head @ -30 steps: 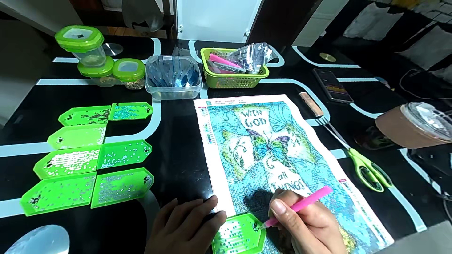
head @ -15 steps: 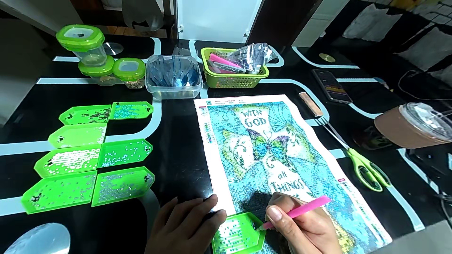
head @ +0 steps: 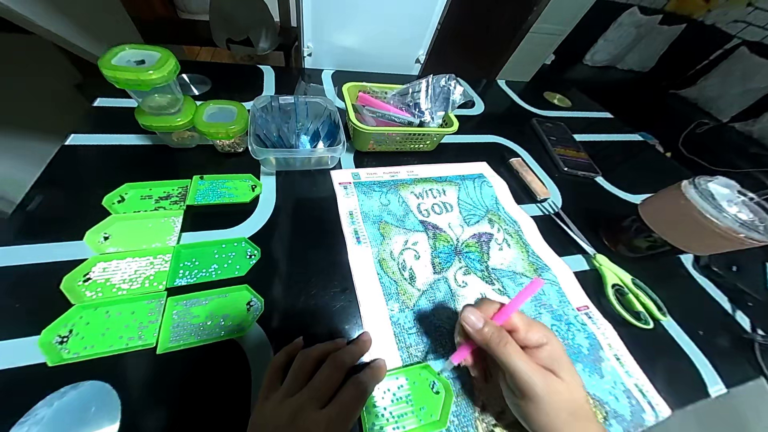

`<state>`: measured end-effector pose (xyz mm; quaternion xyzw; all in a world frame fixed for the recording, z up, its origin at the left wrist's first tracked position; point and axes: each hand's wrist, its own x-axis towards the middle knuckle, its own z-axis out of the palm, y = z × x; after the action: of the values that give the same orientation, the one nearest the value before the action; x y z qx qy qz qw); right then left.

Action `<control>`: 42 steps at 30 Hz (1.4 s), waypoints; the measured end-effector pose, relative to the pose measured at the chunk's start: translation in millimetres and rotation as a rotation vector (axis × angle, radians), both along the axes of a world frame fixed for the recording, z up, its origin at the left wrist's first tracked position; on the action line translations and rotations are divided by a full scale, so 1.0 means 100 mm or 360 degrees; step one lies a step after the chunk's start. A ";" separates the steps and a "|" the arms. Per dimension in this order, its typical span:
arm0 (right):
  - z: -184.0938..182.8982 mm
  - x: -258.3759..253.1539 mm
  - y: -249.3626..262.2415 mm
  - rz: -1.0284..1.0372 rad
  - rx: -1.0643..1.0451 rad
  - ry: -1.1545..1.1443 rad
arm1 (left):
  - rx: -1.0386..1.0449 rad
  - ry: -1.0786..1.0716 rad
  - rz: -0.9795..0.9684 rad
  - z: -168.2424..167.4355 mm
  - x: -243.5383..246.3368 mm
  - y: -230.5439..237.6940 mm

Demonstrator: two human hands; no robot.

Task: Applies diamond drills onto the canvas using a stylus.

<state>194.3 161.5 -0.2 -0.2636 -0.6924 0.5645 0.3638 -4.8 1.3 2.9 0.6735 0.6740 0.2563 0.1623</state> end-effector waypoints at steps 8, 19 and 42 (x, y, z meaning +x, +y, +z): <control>-0.08 -0.22 0.12 0.0105 0.0339 -0.0050 | -0.0012 -0.0011 0.0000 0.00 0.00 0.00; -0.13 -0.23 0.11 0.0123 0.0549 -0.0123 | 0.0005 0.0001 0.0006 0.00 0.00 0.00; -0.07 -0.18 0.09 0.0154 0.0704 -0.0223 | 0.0004 0.0025 -0.0002 -0.01 0.00 -0.01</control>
<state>176.4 170.3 -6.9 -0.1826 -0.8346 0.3961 0.3364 -5.0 0.7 1.7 0.6761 0.6746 0.2519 0.1562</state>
